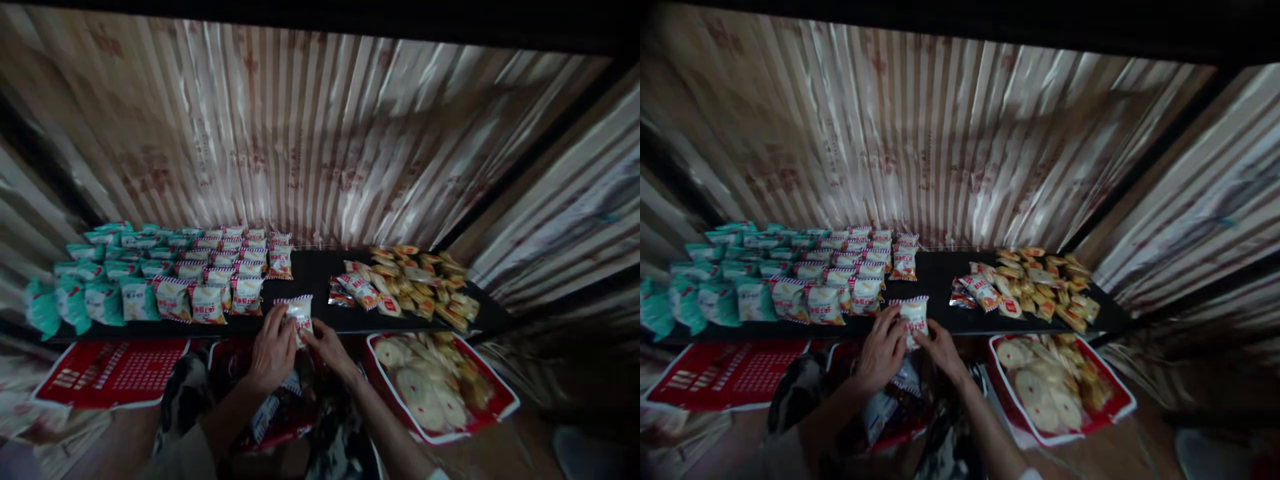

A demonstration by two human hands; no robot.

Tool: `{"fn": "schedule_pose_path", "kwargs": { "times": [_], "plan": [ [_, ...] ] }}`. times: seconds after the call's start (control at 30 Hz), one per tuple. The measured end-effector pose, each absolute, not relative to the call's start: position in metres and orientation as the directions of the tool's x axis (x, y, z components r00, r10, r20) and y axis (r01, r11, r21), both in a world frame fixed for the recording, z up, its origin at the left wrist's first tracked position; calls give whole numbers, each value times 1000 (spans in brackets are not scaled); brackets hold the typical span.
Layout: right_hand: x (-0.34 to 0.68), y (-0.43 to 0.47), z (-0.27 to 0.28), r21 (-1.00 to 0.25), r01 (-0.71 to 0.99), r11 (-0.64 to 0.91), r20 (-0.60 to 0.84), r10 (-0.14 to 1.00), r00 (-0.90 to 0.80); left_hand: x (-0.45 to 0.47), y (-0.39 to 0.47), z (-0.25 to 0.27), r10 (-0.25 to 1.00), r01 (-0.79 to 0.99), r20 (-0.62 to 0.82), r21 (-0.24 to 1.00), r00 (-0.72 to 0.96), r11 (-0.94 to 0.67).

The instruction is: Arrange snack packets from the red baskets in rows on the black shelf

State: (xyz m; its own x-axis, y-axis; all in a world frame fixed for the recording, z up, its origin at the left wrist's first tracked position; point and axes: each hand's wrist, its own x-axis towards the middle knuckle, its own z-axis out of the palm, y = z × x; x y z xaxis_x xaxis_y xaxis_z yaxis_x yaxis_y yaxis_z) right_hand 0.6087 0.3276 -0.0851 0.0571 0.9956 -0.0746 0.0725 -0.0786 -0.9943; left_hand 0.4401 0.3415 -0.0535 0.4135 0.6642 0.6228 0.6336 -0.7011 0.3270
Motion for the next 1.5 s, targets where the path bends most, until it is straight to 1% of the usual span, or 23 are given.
{"fn": "schedule_pose_path", "kwargs": {
  "times": [0.1,0.17,0.3,0.4,0.53,0.77,0.93,1.07,1.17,1.33,1.5],
  "plan": [
    [609,351,-80,-989,131,-66,-46,988,151,445,344,-63,702,636,581,369,412,-678],
    [610,369,-81,-977,194,-83,-41,976,214,449,351,-71,759,650,499,419,418,-634],
    [610,406,-88,-942,308,-134,-30,947,320,459,369,-88,870,708,309,506,385,-493],
    [608,427,-93,-927,336,-166,-46,940,338,467,382,-97,900,719,242,542,361,-435],
    [602,448,-97,-921,351,-168,-51,946,319,473,399,-104,910,718,233,559,343,-414],
    [595,476,-103,-906,391,-161,-30,947,320,477,424,-106,927,742,218,555,306,-376],
    [590,483,-110,-909,390,-143,-1,939,343,479,431,-107,936,748,215,562,279,-352],
    [588,483,-117,-896,409,-171,-1,924,382,480,435,-113,935,751,208,556,288,-355],
    [587,485,-118,-885,429,-181,9,915,404,480,438,-115,929,747,233,552,287,-369],
    [586,489,-118,-846,512,-145,77,918,388,477,442,-117,938,754,215,557,272,-347],
    [585,480,-122,-843,529,-99,149,901,406,473,442,-123,919,741,260,544,297,-393]
  ]
}}
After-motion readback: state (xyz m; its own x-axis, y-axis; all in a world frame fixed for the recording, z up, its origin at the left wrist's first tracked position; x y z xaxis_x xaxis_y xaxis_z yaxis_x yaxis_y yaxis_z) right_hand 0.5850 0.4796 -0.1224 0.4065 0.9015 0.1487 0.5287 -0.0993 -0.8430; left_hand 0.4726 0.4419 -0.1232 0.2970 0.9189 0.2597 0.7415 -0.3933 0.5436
